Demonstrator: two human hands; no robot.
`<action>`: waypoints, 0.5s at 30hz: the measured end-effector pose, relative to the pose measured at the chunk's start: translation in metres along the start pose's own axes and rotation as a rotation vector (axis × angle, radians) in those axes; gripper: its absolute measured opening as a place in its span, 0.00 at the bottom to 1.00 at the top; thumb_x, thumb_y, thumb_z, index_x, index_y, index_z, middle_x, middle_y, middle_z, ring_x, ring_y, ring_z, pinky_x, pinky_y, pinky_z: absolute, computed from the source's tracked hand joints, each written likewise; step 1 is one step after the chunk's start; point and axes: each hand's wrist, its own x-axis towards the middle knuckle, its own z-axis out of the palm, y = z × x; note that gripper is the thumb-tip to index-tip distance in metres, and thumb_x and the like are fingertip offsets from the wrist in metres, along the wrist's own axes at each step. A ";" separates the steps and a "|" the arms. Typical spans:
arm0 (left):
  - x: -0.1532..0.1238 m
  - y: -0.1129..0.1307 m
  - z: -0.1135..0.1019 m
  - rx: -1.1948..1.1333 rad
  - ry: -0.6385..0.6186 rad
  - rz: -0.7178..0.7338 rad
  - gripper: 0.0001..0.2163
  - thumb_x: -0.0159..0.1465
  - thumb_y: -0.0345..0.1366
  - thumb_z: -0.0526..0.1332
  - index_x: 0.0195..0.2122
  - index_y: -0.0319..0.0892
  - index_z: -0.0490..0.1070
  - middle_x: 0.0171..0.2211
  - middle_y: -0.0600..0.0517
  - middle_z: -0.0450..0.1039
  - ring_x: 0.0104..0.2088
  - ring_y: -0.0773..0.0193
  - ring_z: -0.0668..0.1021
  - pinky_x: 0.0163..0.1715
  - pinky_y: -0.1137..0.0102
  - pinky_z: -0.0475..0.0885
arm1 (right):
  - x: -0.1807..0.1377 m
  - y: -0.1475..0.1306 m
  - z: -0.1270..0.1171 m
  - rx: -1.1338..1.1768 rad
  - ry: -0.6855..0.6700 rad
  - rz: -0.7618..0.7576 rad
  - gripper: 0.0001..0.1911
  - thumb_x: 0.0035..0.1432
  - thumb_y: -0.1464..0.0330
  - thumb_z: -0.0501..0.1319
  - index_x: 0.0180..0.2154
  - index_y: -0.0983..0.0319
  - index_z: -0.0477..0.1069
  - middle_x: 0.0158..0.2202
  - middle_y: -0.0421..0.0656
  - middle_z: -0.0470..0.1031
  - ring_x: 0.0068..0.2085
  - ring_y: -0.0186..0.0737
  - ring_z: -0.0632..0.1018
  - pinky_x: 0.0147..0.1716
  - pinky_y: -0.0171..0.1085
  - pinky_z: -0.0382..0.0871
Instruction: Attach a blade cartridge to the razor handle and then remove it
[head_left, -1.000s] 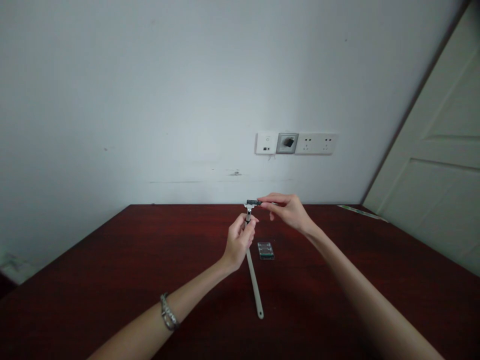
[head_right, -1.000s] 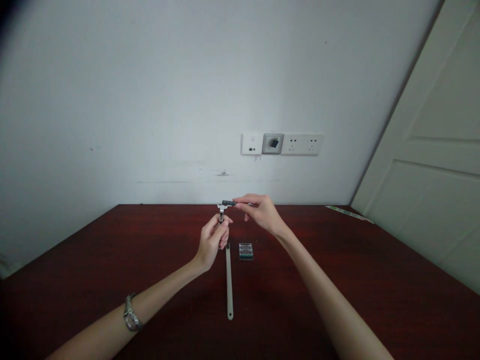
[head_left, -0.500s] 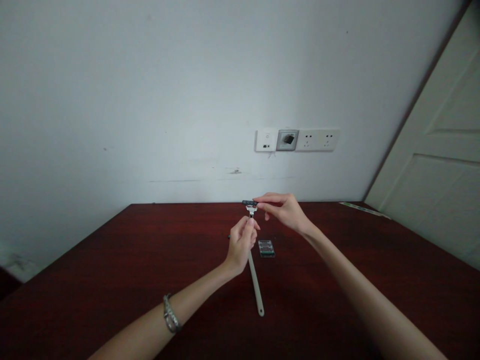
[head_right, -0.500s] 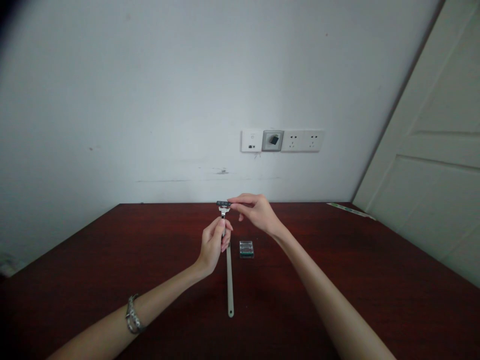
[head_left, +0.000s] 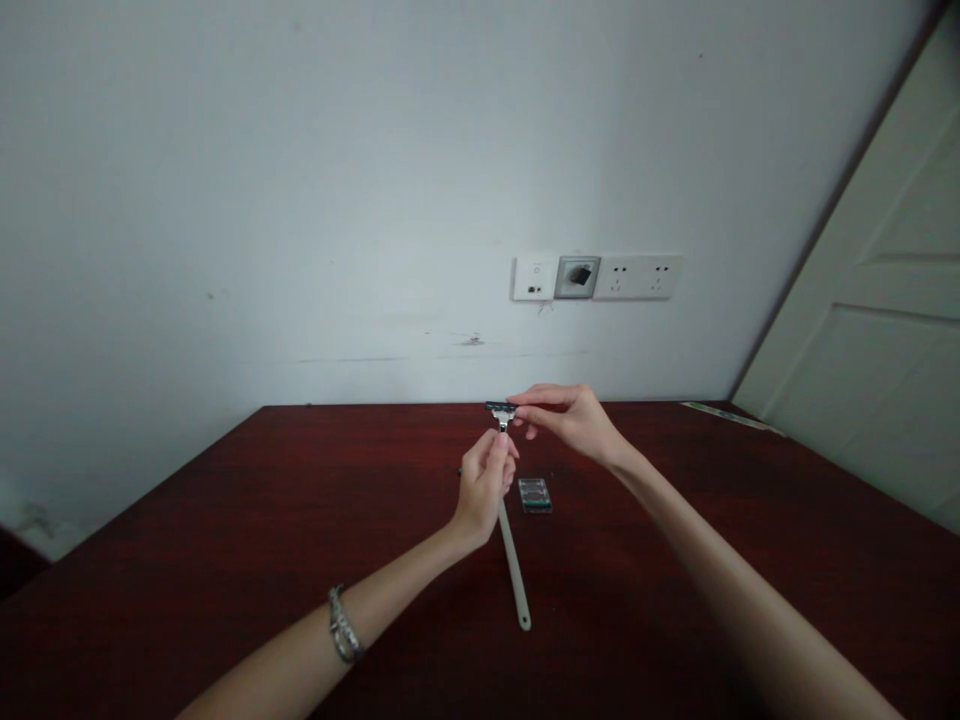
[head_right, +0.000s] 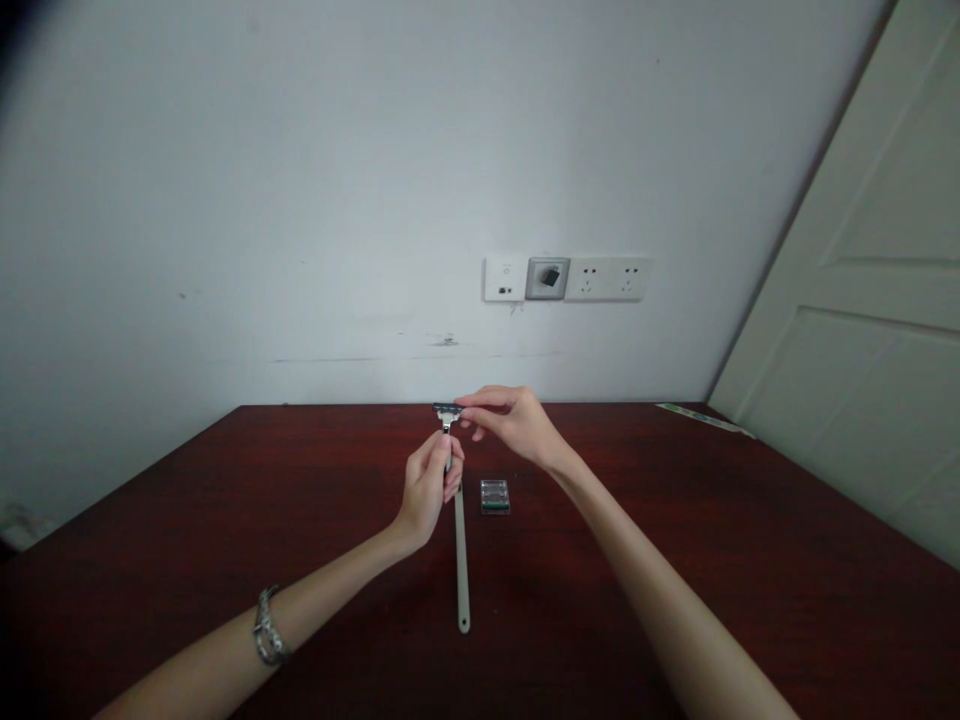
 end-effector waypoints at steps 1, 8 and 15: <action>0.000 0.000 0.000 -0.001 0.002 0.000 0.15 0.64 0.47 0.51 0.28 0.40 0.60 0.15 0.61 0.50 0.15 0.76 0.54 0.13 0.79 0.49 | 0.000 0.000 0.000 0.003 -0.002 -0.003 0.12 0.49 0.65 0.65 0.36 0.63 0.78 0.30 0.44 0.76 0.23 0.31 0.74 0.25 0.34 0.71; -0.001 0.002 -0.001 -0.013 0.013 -0.005 0.16 0.63 0.49 0.52 0.27 0.40 0.60 0.15 0.61 0.50 0.15 0.76 0.54 0.13 0.79 0.48 | -0.001 -0.001 0.002 0.013 -0.002 -0.015 0.12 0.48 0.64 0.66 0.36 0.63 0.78 0.31 0.44 0.76 0.23 0.31 0.74 0.25 0.34 0.72; -0.001 0.002 -0.001 -0.006 0.019 0.002 0.17 0.63 0.49 0.52 0.27 0.40 0.60 0.15 0.61 0.51 0.14 0.76 0.54 0.13 0.79 0.49 | -0.001 -0.003 0.003 0.003 -0.009 -0.017 0.13 0.48 0.63 0.65 0.36 0.63 0.78 0.31 0.45 0.76 0.23 0.32 0.75 0.24 0.35 0.72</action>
